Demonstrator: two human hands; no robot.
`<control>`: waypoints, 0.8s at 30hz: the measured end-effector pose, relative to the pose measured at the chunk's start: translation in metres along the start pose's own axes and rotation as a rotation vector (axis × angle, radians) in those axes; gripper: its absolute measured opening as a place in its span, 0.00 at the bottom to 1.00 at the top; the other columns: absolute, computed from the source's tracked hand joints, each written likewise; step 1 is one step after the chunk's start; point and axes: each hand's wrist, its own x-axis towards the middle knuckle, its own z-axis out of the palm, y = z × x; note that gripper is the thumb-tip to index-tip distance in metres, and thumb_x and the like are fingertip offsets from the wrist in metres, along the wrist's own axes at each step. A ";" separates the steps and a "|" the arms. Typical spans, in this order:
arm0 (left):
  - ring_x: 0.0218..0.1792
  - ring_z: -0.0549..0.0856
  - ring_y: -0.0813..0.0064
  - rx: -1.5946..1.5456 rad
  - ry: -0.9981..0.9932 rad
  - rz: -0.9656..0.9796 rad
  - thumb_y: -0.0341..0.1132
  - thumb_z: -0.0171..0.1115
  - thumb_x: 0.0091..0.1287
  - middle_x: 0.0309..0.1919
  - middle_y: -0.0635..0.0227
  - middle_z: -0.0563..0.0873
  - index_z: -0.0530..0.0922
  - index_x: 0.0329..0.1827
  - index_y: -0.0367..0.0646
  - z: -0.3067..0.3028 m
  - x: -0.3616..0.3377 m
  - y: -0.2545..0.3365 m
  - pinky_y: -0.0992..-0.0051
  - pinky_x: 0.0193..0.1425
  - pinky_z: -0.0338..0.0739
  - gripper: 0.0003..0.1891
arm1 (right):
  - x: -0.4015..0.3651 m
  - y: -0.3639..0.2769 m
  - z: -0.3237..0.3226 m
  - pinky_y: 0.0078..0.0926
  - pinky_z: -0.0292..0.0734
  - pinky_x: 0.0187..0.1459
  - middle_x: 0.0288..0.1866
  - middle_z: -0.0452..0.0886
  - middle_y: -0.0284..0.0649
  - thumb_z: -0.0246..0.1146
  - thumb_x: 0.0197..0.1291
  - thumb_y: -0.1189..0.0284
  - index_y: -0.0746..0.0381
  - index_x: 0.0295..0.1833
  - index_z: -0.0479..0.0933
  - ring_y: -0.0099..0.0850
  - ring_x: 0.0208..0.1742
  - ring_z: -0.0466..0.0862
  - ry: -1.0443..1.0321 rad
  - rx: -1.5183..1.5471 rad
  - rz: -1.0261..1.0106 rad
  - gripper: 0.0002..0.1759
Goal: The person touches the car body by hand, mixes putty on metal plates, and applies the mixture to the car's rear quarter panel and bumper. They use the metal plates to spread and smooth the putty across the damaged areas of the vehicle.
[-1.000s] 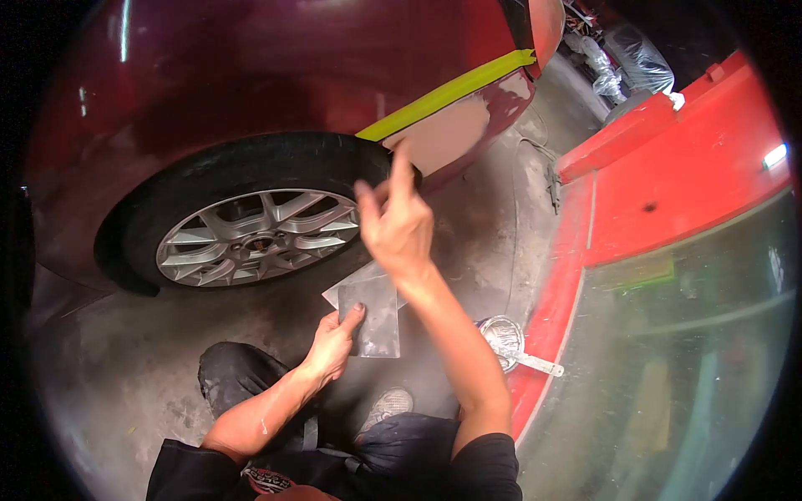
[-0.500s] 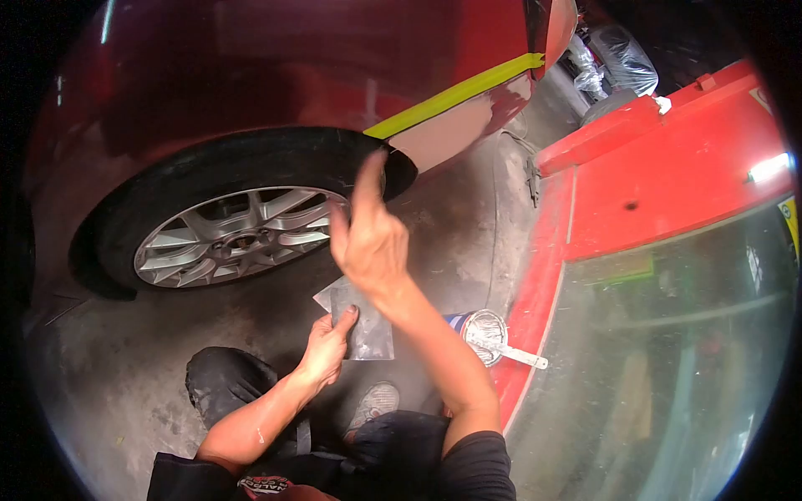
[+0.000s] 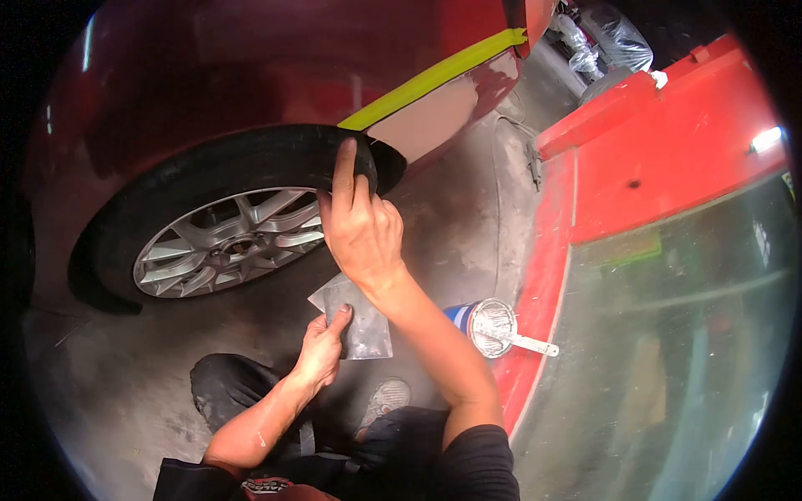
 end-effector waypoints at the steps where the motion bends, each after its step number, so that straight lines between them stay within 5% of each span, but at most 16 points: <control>1: 0.36 0.84 0.81 0.001 0.007 0.004 0.41 0.58 0.77 0.39 0.67 0.89 0.83 0.47 0.37 -0.003 0.000 -0.001 0.76 0.43 0.79 0.14 | -0.004 0.003 0.004 0.30 0.77 0.21 0.27 0.75 0.42 0.73 0.52 0.68 0.75 0.76 0.56 0.34 0.20 0.80 0.013 -0.032 -0.034 0.50; 7: 0.40 0.84 0.80 0.095 0.045 0.015 0.44 0.61 0.76 0.41 0.69 0.89 0.83 0.47 0.40 -0.014 0.002 -0.002 0.75 0.51 0.76 0.15 | 0.001 0.016 0.002 0.31 0.78 0.21 0.28 0.77 0.43 0.72 0.53 0.67 0.76 0.78 0.50 0.36 0.20 0.81 0.110 -0.005 0.015 0.53; 13: 0.46 0.83 0.78 0.073 0.068 0.038 0.43 0.62 0.75 0.46 0.69 0.88 0.83 0.52 0.39 -0.022 0.008 -0.010 0.74 0.55 0.75 0.16 | -0.029 0.009 0.011 0.37 0.84 0.27 0.49 0.82 0.64 0.70 0.56 0.70 0.79 0.78 0.43 0.50 0.28 0.87 -0.141 0.341 0.107 0.55; 16: 0.45 0.84 0.77 0.104 0.089 0.039 0.43 0.62 0.75 0.46 0.68 0.88 0.82 0.53 0.39 -0.024 0.009 -0.009 0.72 0.54 0.76 0.16 | -0.025 0.010 0.004 0.39 0.83 0.27 0.53 0.81 0.67 0.69 0.57 0.70 0.78 0.78 0.40 0.51 0.28 0.87 0.016 0.403 0.063 0.55; 18: 0.44 0.84 0.76 0.152 0.118 0.033 0.44 0.62 0.75 0.45 0.68 0.88 0.82 0.52 0.39 -0.024 0.010 -0.010 0.72 0.53 0.76 0.16 | -0.010 0.018 -0.008 0.43 0.82 0.26 0.49 0.81 0.68 0.67 0.60 0.71 0.76 0.79 0.36 0.55 0.29 0.86 0.037 0.538 0.249 0.55; 22: 0.42 0.85 0.76 0.177 0.118 0.030 0.43 0.62 0.75 0.44 0.69 0.88 0.82 0.51 0.40 -0.019 0.012 -0.012 0.70 0.52 0.78 0.14 | -0.021 0.015 0.000 0.42 0.81 0.26 0.40 0.84 0.59 0.66 0.61 0.68 0.75 0.78 0.45 0.51 0.24 0.84 -0.023 0.492 0.148 0.49; 24: 0.42 0.85 0.76 0.189 0.104 0.050 0.42 0.62 0.75 0.44 0.69 0.88 0.81 0.51 0.40 -0.027 0.017 -0.018 0.70 0.52 0.78 0.14 | -0.053 0.005 0.015 0.36 0.81 0.23 0.30 0.80 0.47 0.67 0.60 0.66 0.73 0.71 0.64 0.42 0.21 0.83 -0.047 0.475 -0.028 0.38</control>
